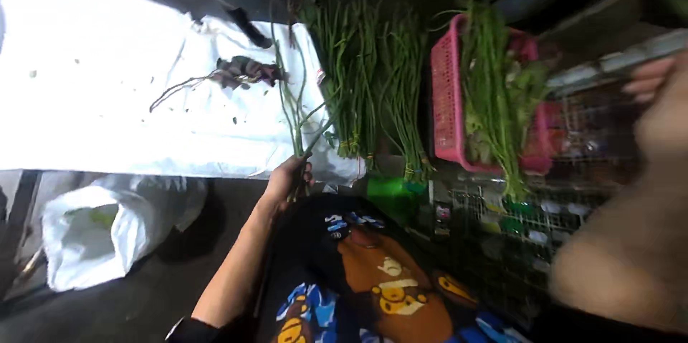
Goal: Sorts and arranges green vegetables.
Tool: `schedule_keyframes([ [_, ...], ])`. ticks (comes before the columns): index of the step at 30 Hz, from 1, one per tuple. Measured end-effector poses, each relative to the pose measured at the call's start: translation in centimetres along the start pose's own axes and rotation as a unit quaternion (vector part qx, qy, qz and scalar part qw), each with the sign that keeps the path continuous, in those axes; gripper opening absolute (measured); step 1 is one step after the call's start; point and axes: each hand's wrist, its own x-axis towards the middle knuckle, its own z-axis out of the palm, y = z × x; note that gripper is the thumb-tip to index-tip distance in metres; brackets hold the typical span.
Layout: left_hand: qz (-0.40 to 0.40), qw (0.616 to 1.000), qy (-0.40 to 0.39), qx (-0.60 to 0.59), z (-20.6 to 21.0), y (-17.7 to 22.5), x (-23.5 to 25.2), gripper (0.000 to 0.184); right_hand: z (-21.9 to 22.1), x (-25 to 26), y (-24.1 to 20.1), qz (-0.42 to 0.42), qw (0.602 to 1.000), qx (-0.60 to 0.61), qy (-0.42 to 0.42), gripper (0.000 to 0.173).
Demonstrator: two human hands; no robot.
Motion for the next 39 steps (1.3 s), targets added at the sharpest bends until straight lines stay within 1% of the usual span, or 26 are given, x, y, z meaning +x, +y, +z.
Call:
schedule_keyframes([
  [2,0.006,0.999,-0.018,0.033,0.4,-1.0,-0.3,0.03,2.8,-2.3,1.9,0.079,0.995,-0.059,-0.022,0.051],
  [5,0.015,0.998,-0.032,0.061,1.0,-2.8,-0.9,0.033,5.9,-4.9,7.5,0.128,0.984,-0.105,-0.066,0.046],
  [7,0.019,0.997,-0.035,0.06,1.4,-4.1,-1.2,0.034,6.5,-6.3,9.6,0.155,0.974,-0.136,-0.098,0.043],
  [10,0.021,0.998,-0.026,0.055,2.3,-5.1,-1.2,0.032,5.9,-6.8,10.9,0.168,0.967,-0.147,-0.12,0.046],
  [11,0.018,0.998,-0.023,0.051,2.7,-5.2,-1.2,0.031,5.5,-6.7,11.0,0.162,0.97,-0.139,-0.115,0.047],
  [13,0.007,0.998,-0.015,0.052,3.1,-5.1,-1.2,0.032,5.1,-6.9,9.5,0.139,0.98,-0.091,-0.108,0.046],
  [14,-0.001,0.998,-0.011,0.056,3.2,-5.1,-1.3,0.031,5.1,-7.4,8.2,0.116,0.985,-0.052,-0.119,0.046],
  [16,-0.014,0.997,-0.015,0.075,3.3,-4.7,-1.4,0.028,6.1,-9.2,5.2,0.049,0.98,0.055,-0.184,0.044],
  [17,-0.016,0.996,-0.021,0.089,3.3,-4.6,-1.4,0.025,7.3,-10.5,3.6,0.03,0.966,0.109,-0.233,0.04],
  [18,-0.017,0.994,-0.028,0.102,3.2,-4.6,-1.3,0.025,9.0,-12.2,2.2,0.028,0.941,0.16,-0.298,0.036],
  [19,-0.017,0.993,-0.032,0.113,3.2,-4.6,-1.2,0.024,10.9,-14.0,0.8,0.046,0.903,0.201,-0.377,0.032],
  [20,-0.016,0.992,-0.031,0.122,3.2,-4.7,-1.0,0.023,12.8,-16.0,-0.4,0.077,0.857,0.22,-0.46,0.031],
  [21,-0.014,0.991,-0.026,0.13,3.4,-4.8,-0.8,0.022,14.8,-17.9,-1.5,0.105,0.813,0.219,-0.529,0.032],
  [22,-0.012,0.991,-0.023,0.134,3.5,-4.8,-0.7,0.021,16.5,-19.6,-2.5,0.124,0.778,0.208,-0.58,0.035],
  [23,-0.013,0.991,-0.022,0.134,3.6,-4.9,-0.6,0.02,17.7,-21.0,-3.3,0.13,0.753,0.196,-0.614,0.039],
  [24,-0.015,0.991,-0.022,0.131,3.7,-4.9,-0.4,0.02,18.6,-22.0,-3.9,0.129,0.742,0.188,-0.631,0.042],
  [25,-0.015,0.991,-0.025,0.129,3.6,-5.0,-0.3,0.02,19.1,-22.6,-4.3,0.132,0.74,0.183,-0.633,0.044],
  [28,-0.01,0.989,-0.053,0.139,2.4,-5.7,0.4,0.019,19.4,-23.4,-5.0,0.174,0.759,0.159,-0.607,0.041],
  [31,-0.013,0.984,-0.083,0.155,0.9,-5.8,0.8,0.02,19.6,-24.6,-5.8,0.212,0.779,0.134,-0.575,0.028],
  [33,-0.02,0.983,-0.096,0.156,0.2,-5.6,1.0,0.02,20.0,-25.9,-6.5,0.228,0.796,0.146,-0.541,0.024],
  [34,-0.026,0.983,-0.097,0.151,0.0,-5.3,1.1,0.02,20.1,-26.6,-6.9,0.246,0.799,0.17,-0.522,0.026],
  [36,-0.036,0.983,-0.085,0.159,-0.2,-4.9,1.1,0.019,20.4,-27.9,-7.9,0.294,0.789,0.224,-0.49,0.033],
  [39,-0.034,0.979,-0.089,0.179,-0.6,-4.6,1.6,0.023,21.0,-29.4,-8.9,0.313,0.793,0.253,-0.457,0.035],
])
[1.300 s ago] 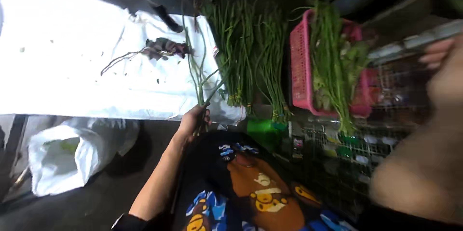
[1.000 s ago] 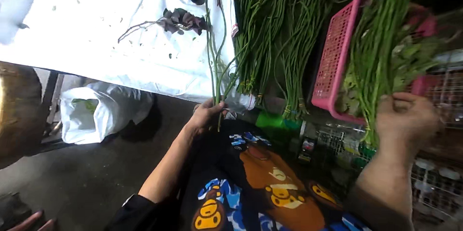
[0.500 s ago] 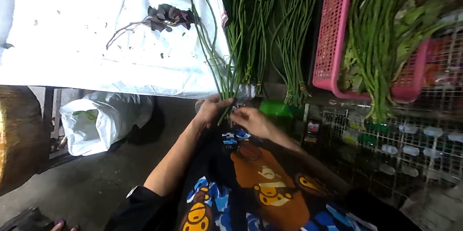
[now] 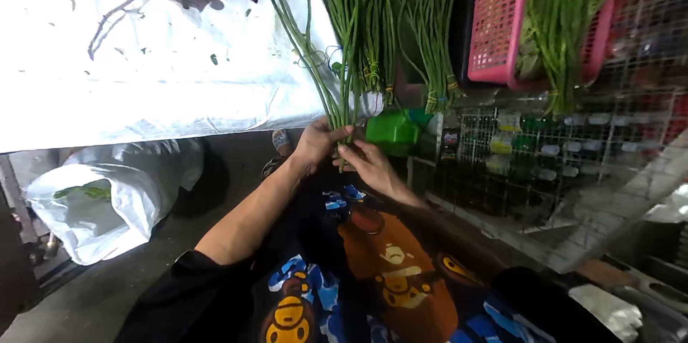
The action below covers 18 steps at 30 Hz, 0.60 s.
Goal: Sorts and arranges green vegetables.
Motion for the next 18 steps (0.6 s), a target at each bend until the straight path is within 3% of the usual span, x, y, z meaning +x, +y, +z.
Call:
schedule_keyframes([
  [6,-0.002,1.0,-0.024,0.019,-1.0,0.7,-0.4,0.022,1.7,-0.7,0.2,-0.002,0.998,-0.046,0.05,0.024],
  [12,-0.02,0.999,-0.039,0.017,-2.3,1.5,-0.9,0.02,1.0,-1.3,0.1,0.009,0.983,0.18,-0.043,0.033],
  [18,-0.016,0.999,-0.045,0.02,-2.4,1.8,-1.1,0.021,1.2,-0.7,0.2,0.021,0.971,0.233,-0.049,0.033],
])
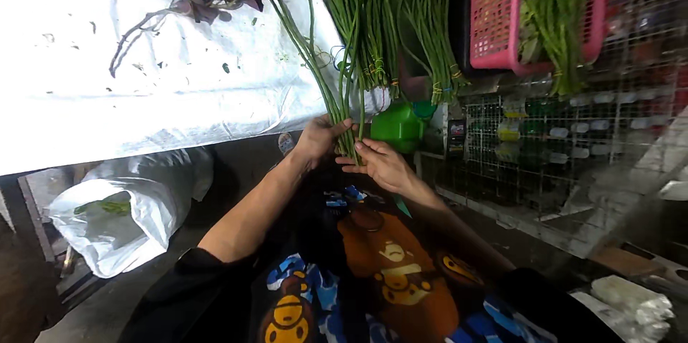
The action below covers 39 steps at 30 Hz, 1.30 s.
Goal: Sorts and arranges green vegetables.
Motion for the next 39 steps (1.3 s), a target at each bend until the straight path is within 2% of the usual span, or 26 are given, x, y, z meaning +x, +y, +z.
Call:
schedule_keyframes([
  [6,0.024,0.999,0.034,-0.024,0.7,-0.7,-0.1,0.021,0.2,0.0,-0.7,0.003,0.999,-0.039,-0.008,0.03],
  [13,0.031,0.995,0.083,0.042,2.4,-1.5,0.2,0.026,-2.0,0.1,-1.4,-0.006,0.99,-0.136,-0.042,0.019],
  [17,0.02,0.995,0.096,0.033,4.5,-1.0,-0.4,0.03,-3.5,0.2,-2.0,0.005,0.992,-0.116,-0.042,0.027],
  [21,0.024,0.993,0.116,0.028,6.7,-2.4,-0.5,0.034,-5.2,-0.3,-1.5,-0.011,0.993,-0.104,-0.058,0.025],
  [25,0.033,0.991,0.127,0.025,9.9,-3.7,-1.2,0.037,-7.4,-0.3,-1.7,-0.032,0.986,-0.153,-0.063,0.026],
  [29,0.067,0.989,0.135,-0.007,11.8,-6.3,0.5,0.04,-9.3,-0.3,-1.3,-0.039,0.979,-0.18,-0.084,0.032],
  [32,0.051,0.988,0.146,-0.021,12.7,-7.5,1.4,0.05,-9.9,-0.4,-1.2,-0.025,0.972,-0.212,-0.1,0.037],
  [34,-0.002,0.987,0.154,-0.053,13.6,-7.2,1.2,0.069,-10.2,-0.9,-0.9,-0.011,0.966,-0.237,-0.107,0.036],
  [36,-0.041,0.988,0.147,-0.033,14.3,-6.4,1.3,0.084,-10.4,-1.2,-0.9,-0.005,0.961,-0.25,-0.118,0.037],
  [39,-0.052,0.989,0.13,0.053,15.0,-5.7,1.7,0.083,-10.8,-1.4,-1.3,0.01,0.96,-0.248,-0.132,0.035],
])
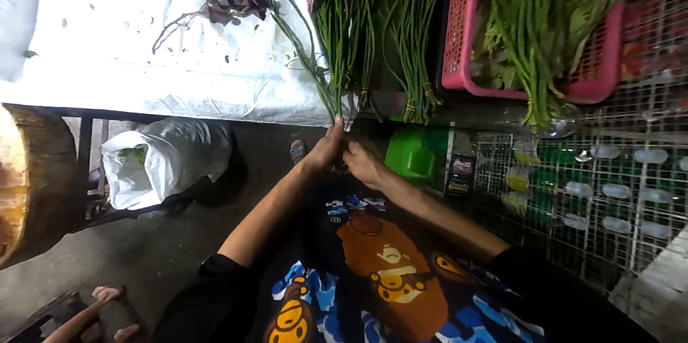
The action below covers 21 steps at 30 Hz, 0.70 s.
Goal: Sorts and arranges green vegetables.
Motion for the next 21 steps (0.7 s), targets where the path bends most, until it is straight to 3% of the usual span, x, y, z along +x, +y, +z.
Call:
schedule_keyframes([
  [3,0.017,0.995,-0.032,0.094,-0.3,0.8,-0.2,0.073,-1.0,0.2,0.0,0.002,1.0,-0.019,-0.016,0.031],
  [5,0.044,0.968,-0.007,0.247,-1.7,1.2,-0.8,0.067,-1.8,0.3,0.3,-0.012,0.999,-0.029,-0.023,0.026],
  [7,0.125,0.898,0.088,0.413,-3.3,1.9,-1.9,0.053,-2.9,-0.1,-0.1,-0.027,0.998,-0.052,-0.029,0.025],
  [9,0.219,0.819,0.141,0.511,-4.4,4.0,-3.5,0.062,-4.4,-0.8,-1.6,-0.047,0.99,-0.126,-0.034,0.031],
  [12,0.379,0.721,0.056,0.577,-4.8,7.9,-4.0,0.075,-6.1,-2.2,-5.5,-0.086,0.954,-0.285,-0.047,0.035],
  [15,0.458,0.626,-0.038,0.63,-4.5,10.4,-3.2,0.046,-6.9,-3.7,-9.5,-0.134,0.911,-0.386,-0.053,0.031],
  [17,0.51,0.58,-0.057,0.633,-5.1,12.3,-2.8,0.032,-7.4,-4.3,-11.9,-0.167,0.918,-0.358,-0.035,0.026],
  [19,0.527,0.593,-0.045,0.607,-6.4,14.8,-3.2,0.026,-7.9,-4.2,-13.5,-0.228,0.945,-0.233,-0.01,0.026],
  [21,0.513,0.671,0.012,0.534,-8.9,18.1,-4.3,0.026,-8.3,-2.8,-14.7,-0.304,0.945,-0.116,0.023,0.034],
])
